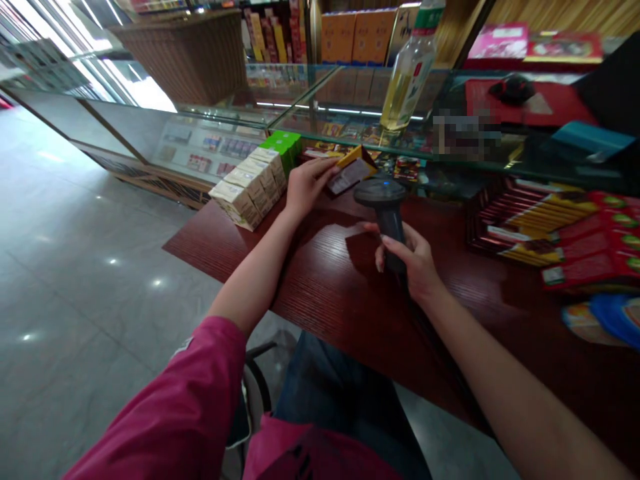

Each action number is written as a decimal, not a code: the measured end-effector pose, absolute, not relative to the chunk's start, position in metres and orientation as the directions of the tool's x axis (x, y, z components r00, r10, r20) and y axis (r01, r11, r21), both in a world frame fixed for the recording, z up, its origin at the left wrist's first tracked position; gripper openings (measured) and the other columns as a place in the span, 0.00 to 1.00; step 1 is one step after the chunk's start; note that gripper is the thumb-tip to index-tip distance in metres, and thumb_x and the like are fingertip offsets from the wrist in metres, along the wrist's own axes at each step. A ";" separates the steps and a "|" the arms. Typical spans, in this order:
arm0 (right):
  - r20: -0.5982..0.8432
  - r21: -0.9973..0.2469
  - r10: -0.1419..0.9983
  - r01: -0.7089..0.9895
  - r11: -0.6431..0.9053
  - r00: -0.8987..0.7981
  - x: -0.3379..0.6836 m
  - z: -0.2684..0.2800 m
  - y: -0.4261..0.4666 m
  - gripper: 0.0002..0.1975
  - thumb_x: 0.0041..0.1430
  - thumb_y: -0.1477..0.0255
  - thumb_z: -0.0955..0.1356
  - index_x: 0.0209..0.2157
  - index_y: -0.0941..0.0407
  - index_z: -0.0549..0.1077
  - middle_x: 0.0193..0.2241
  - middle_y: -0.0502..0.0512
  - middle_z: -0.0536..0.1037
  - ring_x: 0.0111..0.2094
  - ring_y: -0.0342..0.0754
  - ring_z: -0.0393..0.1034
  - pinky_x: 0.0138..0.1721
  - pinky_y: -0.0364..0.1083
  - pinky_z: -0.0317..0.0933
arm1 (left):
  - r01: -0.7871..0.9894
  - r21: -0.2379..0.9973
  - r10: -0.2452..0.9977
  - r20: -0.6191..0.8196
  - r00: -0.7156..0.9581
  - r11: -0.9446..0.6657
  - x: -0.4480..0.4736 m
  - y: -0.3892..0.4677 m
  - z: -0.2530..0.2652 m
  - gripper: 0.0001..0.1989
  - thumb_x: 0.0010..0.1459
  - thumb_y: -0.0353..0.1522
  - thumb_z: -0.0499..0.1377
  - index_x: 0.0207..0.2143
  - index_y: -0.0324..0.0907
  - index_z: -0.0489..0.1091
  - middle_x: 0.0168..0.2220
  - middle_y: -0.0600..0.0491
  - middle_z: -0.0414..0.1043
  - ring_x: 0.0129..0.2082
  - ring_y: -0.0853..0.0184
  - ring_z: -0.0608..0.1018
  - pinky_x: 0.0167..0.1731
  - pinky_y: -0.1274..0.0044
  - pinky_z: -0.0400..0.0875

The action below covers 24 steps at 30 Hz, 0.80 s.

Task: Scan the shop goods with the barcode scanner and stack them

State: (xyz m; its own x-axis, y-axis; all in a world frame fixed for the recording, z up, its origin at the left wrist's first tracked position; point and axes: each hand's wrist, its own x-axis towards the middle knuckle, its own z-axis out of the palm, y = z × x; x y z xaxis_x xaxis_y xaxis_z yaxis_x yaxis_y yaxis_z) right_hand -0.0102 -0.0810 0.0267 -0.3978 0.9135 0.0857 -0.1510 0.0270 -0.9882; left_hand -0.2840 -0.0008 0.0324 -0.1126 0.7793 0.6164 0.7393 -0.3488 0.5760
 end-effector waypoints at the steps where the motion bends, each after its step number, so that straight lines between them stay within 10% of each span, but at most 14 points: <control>1: 0.084 -0.989 0.907 -0.148 0.024 -0.413 -0.010 0.027 -0.082 0.21 0.56 0.55 0.78 0.45 0.52 0.77 0.55 0.61 0.84 0.21 0.41 0.68 0.21 0.47 0.65 | 0.700 0.616 0.802 0.588 -0.103 -0.362 -0.282 -0.001 0.032 0.12 0.70 0.37 0.65 0.52 0.47 0.85 0.52 0.50 0.87 0.54 0.58 0.85 0.57 0.71 0.76; 24: 0.093 -0.977 0.907 -0.215 0.003 -0.411 0.018 0.014 -0.095 0.25 0.56 0.58 0.81 0.50 0.52 0.77 0.54 0.61 0.85 0.21 0.40 0.71 0.21 0.45 0.69 | 0.540 0.756 0.844 0.516 -0.147 -0.369 -0.271 0.000 0.019 0.11 0.66 0.37 0.68 0.45 0.42 0.87 0.45 0.48 0.88 0.45 0.59 0.87 0.48 0.73 0.79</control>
